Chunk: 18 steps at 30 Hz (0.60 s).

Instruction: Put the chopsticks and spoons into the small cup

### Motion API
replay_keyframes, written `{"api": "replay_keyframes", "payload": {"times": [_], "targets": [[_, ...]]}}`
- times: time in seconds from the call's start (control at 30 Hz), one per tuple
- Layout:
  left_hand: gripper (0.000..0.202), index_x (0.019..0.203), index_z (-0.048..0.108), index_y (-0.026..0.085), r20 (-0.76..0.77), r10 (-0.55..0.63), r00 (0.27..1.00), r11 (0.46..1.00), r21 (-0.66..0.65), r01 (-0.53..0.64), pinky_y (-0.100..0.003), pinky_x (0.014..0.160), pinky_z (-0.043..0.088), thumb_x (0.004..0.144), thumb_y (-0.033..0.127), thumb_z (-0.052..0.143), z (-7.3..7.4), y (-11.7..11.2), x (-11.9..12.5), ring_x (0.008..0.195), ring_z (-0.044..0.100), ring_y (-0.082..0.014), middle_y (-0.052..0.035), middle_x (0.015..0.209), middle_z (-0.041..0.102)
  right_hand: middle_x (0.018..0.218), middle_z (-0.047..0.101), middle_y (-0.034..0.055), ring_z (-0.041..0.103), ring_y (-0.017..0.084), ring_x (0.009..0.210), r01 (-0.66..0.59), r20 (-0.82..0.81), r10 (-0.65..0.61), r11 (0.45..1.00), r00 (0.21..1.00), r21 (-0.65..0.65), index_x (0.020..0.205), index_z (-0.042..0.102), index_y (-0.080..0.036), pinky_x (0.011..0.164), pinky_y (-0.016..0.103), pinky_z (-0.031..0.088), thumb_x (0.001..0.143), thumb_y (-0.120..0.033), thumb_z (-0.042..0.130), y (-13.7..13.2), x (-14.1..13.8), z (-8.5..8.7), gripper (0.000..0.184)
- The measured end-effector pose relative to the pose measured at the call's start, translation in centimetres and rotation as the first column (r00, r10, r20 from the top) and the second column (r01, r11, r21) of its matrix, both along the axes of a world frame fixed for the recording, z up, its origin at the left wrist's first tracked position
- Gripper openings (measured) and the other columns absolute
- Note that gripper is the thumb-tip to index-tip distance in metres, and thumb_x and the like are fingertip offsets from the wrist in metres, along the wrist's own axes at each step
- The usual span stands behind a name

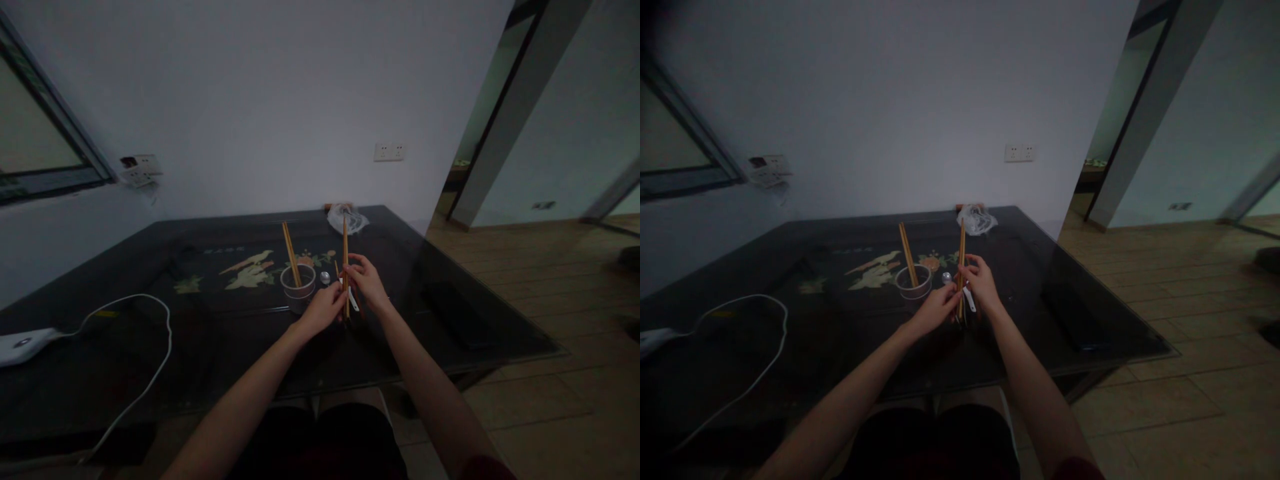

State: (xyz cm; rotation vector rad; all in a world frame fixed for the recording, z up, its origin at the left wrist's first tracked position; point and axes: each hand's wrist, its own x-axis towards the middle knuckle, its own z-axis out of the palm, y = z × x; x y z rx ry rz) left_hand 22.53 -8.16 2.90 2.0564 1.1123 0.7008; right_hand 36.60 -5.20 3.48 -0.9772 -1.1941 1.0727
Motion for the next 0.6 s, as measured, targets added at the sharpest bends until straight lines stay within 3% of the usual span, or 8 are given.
{"api": "replay_keyframes", "payload": {"times": [0.23,0.47,0.6], "targets": [[0.016,0.088,0.058,0.015,-0.059,-0.018,0.998,0.985,0.168,0.028,-0.023,0.069,0.044,0.088,0.024,0.045,0.6,0.3,-0.3,0.076,0.059,-0.0144,-0.0032,0.084,0.064,0.068,0.063,0.0014,0.053,0.011,0.053,-0.021,0.048,0.018,0.997,0.999,0.079,0.084,0.062,-0.016,0.044,0.019,0.035,0.066,-0.047,0.069,-0.5,-0.1,0.8,0.037],[0.016,0.092,0.06,0.015,-0.079,-0.026,0.997,0.976,0.212,0.042,-0.025,0.071,0.045,0.086,0.024,0.048,2.1,-0.4,-1.6,0.075,0.057,-0.0151,-0.004,0.086,0.062,0.07,0.061,0.0006,0.054,0.013,0.059,-0.074,0.134,0.052,0.984,0.99,0.161,0.082,0.063,-0.018,0.049,0.022,0.041,0.069,-0.046,0.068,-2.0,-0.4,2.1,0.032],[0.015,0.093,0.058,0.016,-0.062,-0.007,0.998,0.965,0.262,0.023,-0.025,0.072,0.045,0.087,0.023,0.047,2.1,-1.3,-2.8,0.077,0.057,-0.0146,-0.0033,0.087,0.062,0.07,0.06,-0.0007,0.055,0.013,0.062,-0.155,0.168,0.121,0.966,0.978,0.208,0.081,0.062,-0.018,0.052,0.022,0.044,0.07,-0.043,0.068,-2.6,-0.9,2.1,0.027]]}}
